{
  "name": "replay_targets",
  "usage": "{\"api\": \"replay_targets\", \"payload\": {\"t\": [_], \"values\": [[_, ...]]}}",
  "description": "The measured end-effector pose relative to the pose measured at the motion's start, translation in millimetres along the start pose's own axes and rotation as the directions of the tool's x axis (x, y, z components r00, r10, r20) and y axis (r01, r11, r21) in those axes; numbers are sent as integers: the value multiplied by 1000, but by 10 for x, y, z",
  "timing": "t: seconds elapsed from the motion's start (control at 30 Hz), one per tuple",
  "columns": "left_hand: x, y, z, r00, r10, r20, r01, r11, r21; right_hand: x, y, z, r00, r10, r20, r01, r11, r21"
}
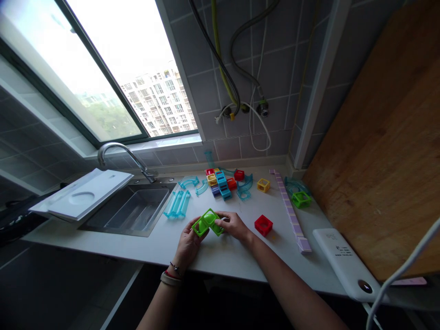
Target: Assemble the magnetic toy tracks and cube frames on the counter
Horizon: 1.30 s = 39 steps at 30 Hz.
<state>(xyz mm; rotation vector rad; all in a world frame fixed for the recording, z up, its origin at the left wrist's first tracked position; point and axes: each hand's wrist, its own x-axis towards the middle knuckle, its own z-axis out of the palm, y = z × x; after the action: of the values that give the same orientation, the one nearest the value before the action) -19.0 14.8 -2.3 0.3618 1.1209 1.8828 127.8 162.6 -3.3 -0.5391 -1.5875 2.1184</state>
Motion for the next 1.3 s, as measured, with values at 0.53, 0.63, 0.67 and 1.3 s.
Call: {"api": "replay_targets", "payload": {"t": [0.53,0.63,0.67,1.3], "values": [[-73,143,12,997,15,77,-7,995,-102,-11,-132,67,995,49,-92,-35,988,149],[-90,156,8,996,9,91,2,994,-113,2,-177,-42,982,27,-188,35,947,319],[-98,153,21,996,-1,88,9,996,-86,8,-190,-87,974,27,-224,62,924,377],[-107,24,68,976,48,212,-118,936,331,454,-1209,-835,609,-404,-683,278,915,-293]]}}
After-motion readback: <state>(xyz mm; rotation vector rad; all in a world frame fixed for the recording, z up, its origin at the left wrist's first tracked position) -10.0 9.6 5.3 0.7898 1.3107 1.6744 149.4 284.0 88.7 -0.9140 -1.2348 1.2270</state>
